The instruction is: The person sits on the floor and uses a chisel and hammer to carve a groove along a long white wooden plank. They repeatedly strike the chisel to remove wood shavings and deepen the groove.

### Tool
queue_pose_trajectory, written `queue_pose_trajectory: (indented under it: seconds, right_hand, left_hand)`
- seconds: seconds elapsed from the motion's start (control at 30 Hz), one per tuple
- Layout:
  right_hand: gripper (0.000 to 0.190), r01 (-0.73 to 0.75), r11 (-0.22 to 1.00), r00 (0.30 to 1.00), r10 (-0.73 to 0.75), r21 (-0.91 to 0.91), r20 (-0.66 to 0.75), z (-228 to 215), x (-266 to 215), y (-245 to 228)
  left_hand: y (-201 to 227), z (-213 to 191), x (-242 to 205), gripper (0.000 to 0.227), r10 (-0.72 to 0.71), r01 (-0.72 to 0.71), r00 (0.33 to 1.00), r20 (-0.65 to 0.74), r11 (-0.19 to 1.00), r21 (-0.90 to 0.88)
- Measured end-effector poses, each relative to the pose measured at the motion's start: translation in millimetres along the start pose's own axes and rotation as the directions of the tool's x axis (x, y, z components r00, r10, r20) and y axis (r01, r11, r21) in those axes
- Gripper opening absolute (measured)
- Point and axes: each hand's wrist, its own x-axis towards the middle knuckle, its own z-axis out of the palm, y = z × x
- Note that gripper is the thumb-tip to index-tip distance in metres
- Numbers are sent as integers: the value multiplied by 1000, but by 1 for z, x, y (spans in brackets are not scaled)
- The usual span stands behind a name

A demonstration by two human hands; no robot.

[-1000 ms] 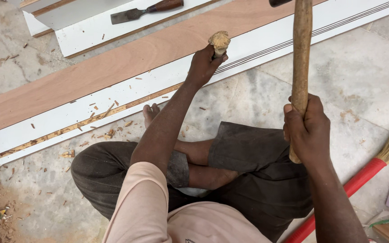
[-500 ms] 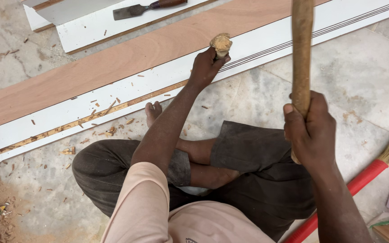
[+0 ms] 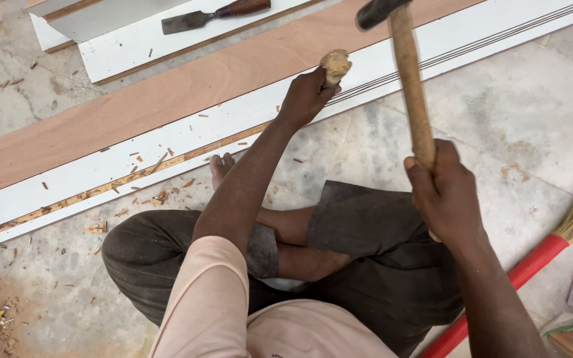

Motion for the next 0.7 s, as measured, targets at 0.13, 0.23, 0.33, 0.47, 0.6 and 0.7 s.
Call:
queue_pose_trajectory:
  seconds: [0.13,0.23,0.33,0.47,0.6,0.7]
  right_hand:
    - [24,31,998,998,-29,46,-59,8,6,0]
    - [25,-191,979,978,184,66,97,9,22,6]
    - [21,-251,939,967,230,235,114,1,26,13]
    - [18,-134,902,981,180,410,-75,4,31,21]
    - [16,-320,910,944,284,263,168,-1,35,27]
    - [14,-318,877,948,286,360,139,-17,39,32]
  left_hand:
    - [15,6,18,41,67,-74,995,71,992,99]
    - [22,11,27,46,49,-62,995,82,985,164]
    - [23,16,33,43,38,-61,993,110,975,214]
    - [24,26,42,42,38,-71,990,137,968,241]
    - [28,33,48,40,48,-98,982,183,958,271]
    - [28,35,48,40,44,-101,981,187,945,310]
